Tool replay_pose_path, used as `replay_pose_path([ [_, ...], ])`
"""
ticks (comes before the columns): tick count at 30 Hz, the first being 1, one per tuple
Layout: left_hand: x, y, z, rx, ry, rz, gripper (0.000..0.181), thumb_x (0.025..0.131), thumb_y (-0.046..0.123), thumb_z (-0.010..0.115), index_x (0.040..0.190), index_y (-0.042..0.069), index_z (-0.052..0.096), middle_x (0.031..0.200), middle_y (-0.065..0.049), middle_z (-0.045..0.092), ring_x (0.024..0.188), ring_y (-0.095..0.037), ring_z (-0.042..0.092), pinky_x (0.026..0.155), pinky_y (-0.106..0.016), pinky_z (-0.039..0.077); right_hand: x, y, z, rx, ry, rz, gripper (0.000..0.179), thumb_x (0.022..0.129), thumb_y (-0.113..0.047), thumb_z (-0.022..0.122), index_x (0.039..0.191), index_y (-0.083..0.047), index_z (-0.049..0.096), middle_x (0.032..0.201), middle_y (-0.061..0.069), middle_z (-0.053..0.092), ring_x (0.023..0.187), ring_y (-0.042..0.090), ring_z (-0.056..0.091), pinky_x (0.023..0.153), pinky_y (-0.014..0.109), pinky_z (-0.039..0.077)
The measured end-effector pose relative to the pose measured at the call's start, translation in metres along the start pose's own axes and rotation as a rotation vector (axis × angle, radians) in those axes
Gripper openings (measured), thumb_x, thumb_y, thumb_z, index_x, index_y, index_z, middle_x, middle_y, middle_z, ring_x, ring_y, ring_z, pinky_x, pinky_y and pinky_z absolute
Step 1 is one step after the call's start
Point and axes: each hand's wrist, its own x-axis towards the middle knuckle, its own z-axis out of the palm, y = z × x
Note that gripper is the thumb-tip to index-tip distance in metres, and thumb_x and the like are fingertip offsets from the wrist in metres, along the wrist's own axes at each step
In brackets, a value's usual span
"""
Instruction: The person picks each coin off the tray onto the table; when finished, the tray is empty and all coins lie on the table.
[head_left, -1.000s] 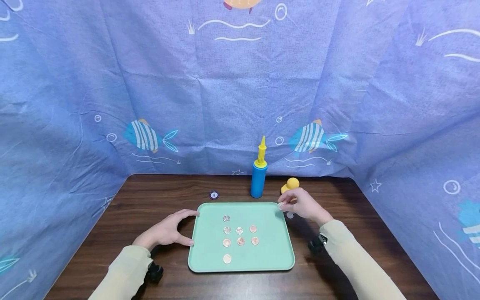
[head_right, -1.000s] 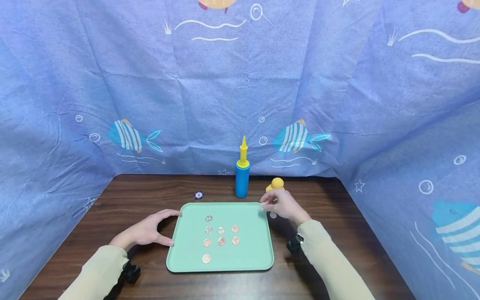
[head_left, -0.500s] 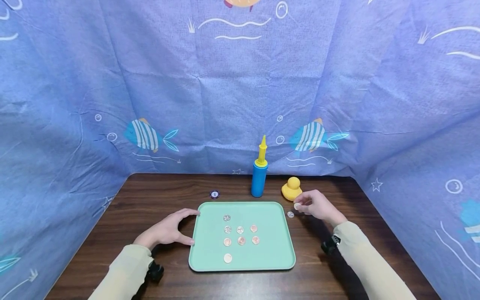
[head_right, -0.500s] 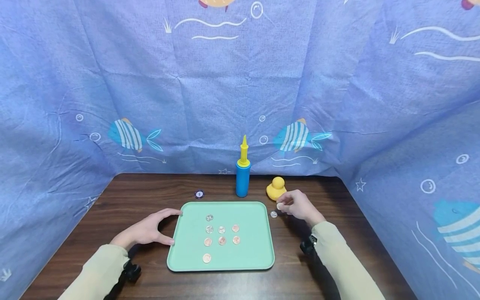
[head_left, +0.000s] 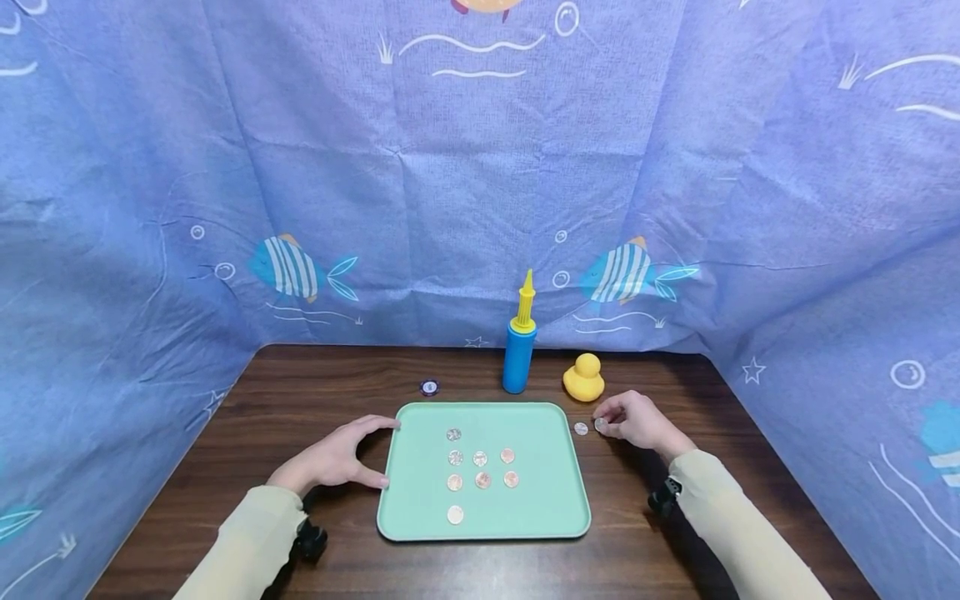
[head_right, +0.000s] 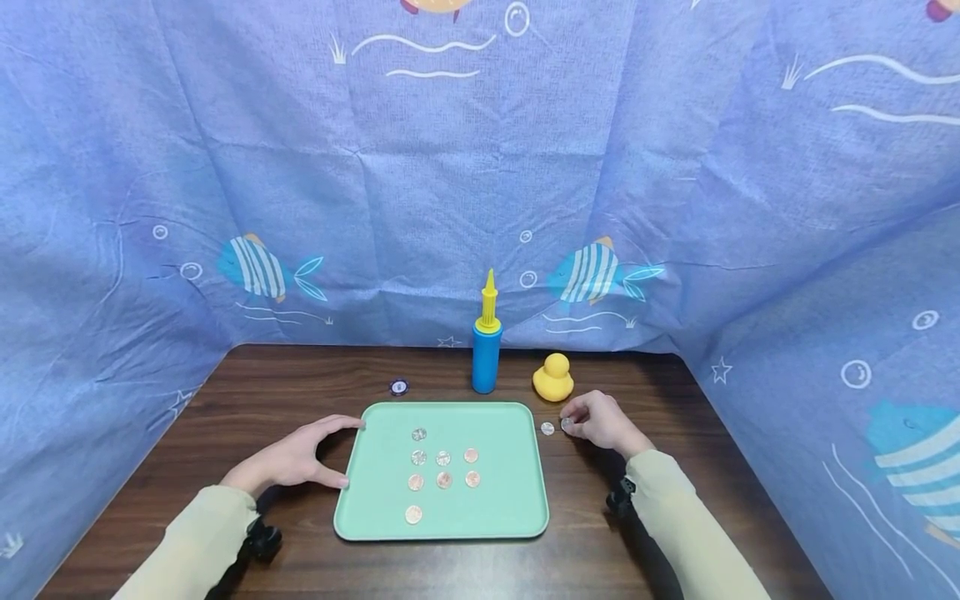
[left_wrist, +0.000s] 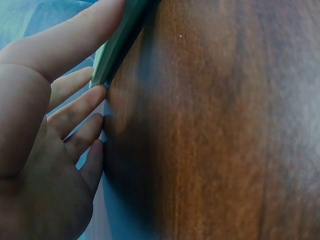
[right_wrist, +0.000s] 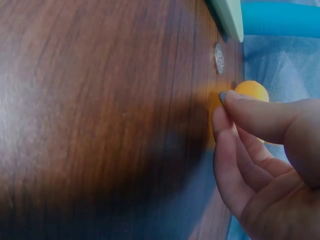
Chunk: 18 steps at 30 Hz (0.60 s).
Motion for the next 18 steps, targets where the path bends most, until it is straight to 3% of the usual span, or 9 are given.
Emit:
replay_pose_path([
  [8,-0.0010,0.0008,-0.0010,0.016,0.001,0.028,0.093,0.079,0.046,0.093,0.155,0.015,0.050,0.158,-0.014,0.047,0.148,-0.043,0.040,0.115,-0.066,0.035,-0.0010,-0.0046,0.0005,-0.053,-0.018,-0.024,0.017,0.081,0.004,0.085,0.096,0.001,0.078,0.084,0.004,0.076,0.074,0.012,0.069,0.066,0.025,0.056],
  [18,-0.0010,-0.0002,-0.0009,0.006,-0.004,0.026,0.093,0.079,0.045,0.093,0.156,0.014,0.050,0.159,-0.015,0.047,0.148,-0.044,0.039,0.115,-0.067,0.035,-0.0009,-0.0050,0.0051,-0.110,-0.005,-0.006,0.015,0.081,0.003,0.086,0.094,-0.002,0.079,0.083,0.001,0.074,0.074,0.009,0.066,0.067,0.025,0.055],
])
